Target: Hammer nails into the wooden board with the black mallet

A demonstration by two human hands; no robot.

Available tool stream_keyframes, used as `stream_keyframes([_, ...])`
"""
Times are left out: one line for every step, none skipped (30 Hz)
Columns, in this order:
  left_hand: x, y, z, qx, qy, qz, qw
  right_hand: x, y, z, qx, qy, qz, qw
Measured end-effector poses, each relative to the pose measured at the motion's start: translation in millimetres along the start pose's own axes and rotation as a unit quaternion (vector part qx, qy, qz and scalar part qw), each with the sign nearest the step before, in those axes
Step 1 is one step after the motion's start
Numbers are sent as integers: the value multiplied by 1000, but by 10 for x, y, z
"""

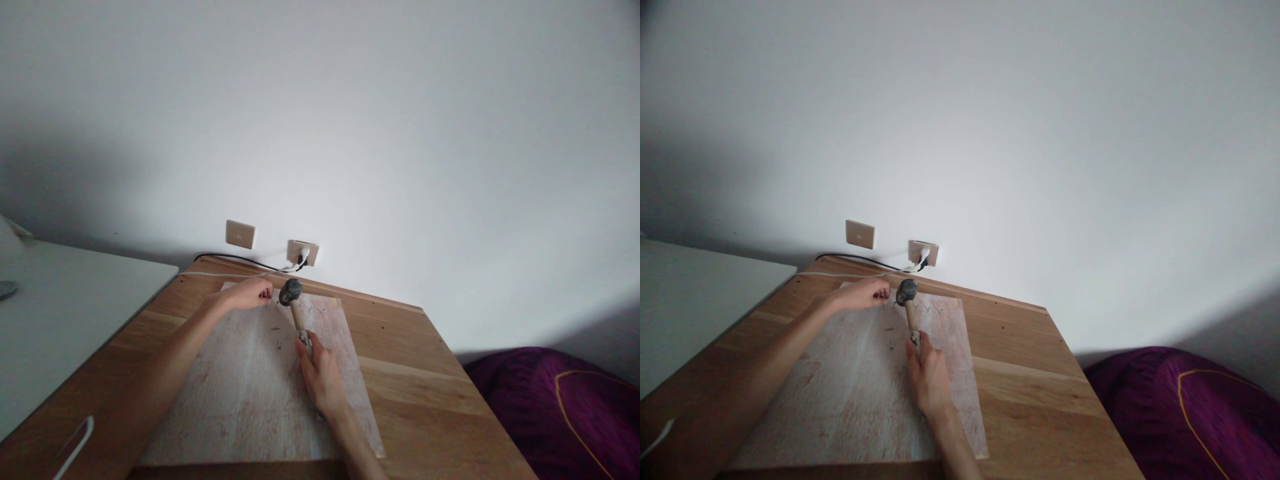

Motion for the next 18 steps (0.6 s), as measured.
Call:
stream_keyframes([8,-3,3,0,0,0,1000,0,1,0,0,-1,-2,1000])
stream_keyframes([15,-5,7,-1,-2,1,1000,1,2,0,-1,-1,-4,1000])
stream_keyframes([24,-6,9,-3,-2,2,1000,3,4,1,-2,0,-7,1000])
stream_keyframes([31,-8,11,-2,-2,3,1000,5,5,1,-2,1,-8,1000])
stream_keyframes([37,-8,12,-2,-3,4,1000,8,6,2,-2,3,-8,1000])
stream_keyframes([41,-8,11,-3,-4,4,1000,10,6,2,-1,6,-7,1000])
stream_keyframes([42,-8,10,-3,-5,4,1000,12,6,3,-1,7,-6,1000])
stream_keyframes([41,-8,8,-3,-4,4,1000,12,5,3,-1,7,-4,1000])
stream_keyframes([38,-7,6,-3,-3,3,1000,10,2,3,0,5,-1,1000])
stream_keyframes([33,-7,4,-3,-2,2,1000,7,0,3,0,4,1,1000])
stream_keyframes([28,-6,2,-3,0,1,1000,3,-3,3,1,3,4,1000])
stream_keyframes([22,-5,0,-3,1,1,1000,0,-6,3,2,4,7,1000])
stream_keyframes([15,-2,-1,-6,0,1,1000,-2,-8,2,3,6,10,1000])
stream_keyframes([10,1,-1,-7,-1,1,1000,-3,-8,2,1,11,9,1000])
stream_keyframes([7,4,-2,-9,-3,3,1000,-2,-6,1,-3,17,7,1000])
stream_keyframes([6,7,-2,-10,-4,4,1000,0,-3,1,-7,22,4,1000])
stream_keyframes([7,8,-1,-11,-5,4,1000,3,0,0,-11,24,1,1000])
stream_keyframes([9,9,0,-11,-6,4,1000,7,4,0,-14,25,-2,1000])
Point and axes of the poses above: each hand's wrist, its own z-axis towards the middle knuckle, its own y-axis out of the back of the hand, x = y × z, the point moved 2 cm from there along z, towards the middle knuckle, and after that the axes turned 10 degrees about -x, right-handed, at the moved point
